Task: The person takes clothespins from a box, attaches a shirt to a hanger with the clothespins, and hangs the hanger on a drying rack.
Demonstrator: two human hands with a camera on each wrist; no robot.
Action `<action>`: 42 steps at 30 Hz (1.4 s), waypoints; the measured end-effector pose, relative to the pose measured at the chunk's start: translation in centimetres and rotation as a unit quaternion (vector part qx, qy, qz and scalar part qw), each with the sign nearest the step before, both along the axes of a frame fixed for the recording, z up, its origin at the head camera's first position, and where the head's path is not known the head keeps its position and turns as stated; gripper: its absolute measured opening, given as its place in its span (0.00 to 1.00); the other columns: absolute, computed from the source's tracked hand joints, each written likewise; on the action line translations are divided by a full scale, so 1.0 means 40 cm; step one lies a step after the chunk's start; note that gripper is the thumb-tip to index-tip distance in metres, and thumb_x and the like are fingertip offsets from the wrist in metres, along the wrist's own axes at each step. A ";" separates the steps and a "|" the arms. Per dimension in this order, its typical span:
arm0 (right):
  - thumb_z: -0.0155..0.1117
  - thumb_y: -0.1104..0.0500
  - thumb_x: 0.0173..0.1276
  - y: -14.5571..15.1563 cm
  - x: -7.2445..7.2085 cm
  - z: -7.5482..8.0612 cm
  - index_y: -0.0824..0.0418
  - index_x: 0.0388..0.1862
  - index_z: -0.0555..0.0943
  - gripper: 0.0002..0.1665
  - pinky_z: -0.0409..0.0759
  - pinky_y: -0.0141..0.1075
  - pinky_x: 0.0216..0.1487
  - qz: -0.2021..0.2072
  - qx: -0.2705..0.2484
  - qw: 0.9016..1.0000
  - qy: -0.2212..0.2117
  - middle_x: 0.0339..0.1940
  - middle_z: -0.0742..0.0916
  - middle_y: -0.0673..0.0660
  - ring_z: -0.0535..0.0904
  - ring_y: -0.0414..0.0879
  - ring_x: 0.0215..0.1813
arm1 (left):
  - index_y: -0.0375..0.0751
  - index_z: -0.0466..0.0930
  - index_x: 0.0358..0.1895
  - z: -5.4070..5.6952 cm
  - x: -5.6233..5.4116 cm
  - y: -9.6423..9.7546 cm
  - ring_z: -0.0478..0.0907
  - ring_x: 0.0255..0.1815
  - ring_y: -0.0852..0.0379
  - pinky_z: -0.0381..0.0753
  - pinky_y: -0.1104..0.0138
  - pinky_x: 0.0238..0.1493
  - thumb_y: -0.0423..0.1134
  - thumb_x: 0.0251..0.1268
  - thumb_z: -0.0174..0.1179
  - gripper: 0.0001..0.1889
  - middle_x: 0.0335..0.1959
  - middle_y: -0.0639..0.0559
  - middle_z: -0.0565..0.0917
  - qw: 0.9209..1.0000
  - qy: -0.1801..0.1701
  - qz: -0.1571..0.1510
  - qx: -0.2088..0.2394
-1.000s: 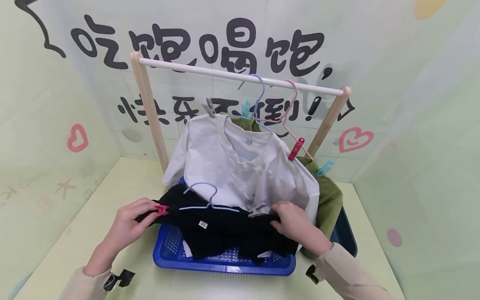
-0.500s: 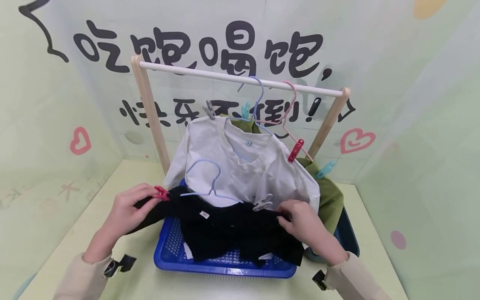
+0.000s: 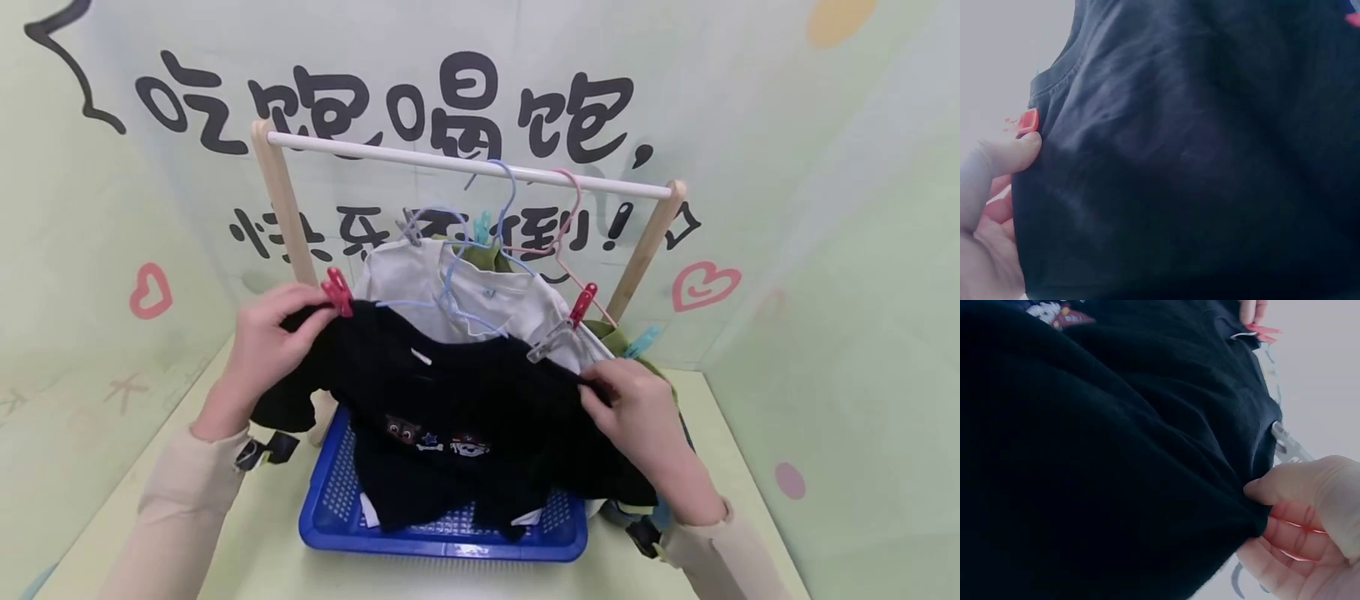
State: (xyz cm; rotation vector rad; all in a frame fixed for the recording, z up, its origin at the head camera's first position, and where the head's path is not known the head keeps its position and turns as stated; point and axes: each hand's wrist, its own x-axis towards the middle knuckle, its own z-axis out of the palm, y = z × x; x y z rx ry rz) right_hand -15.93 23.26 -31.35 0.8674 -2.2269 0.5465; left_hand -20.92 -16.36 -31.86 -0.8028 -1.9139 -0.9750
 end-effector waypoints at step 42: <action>0.68 0.71 0.52 -0.127 -0.071 0.117 0.68 0.27 0.84 0.03 0.76 0.47 0.30 -0.105 -0.032 0.992 0.058 0.24 0.84 0.61 0.78 0.57 0.28 | 0.26 0.84 0.33 0.053 -0.183 -0.010 0.80 0.37 0.43 0.75 0.59 0.43 0.24 0.53 0.64 0.05 0.31 0.36 0.83 0.991 -0.060 0.105 0.065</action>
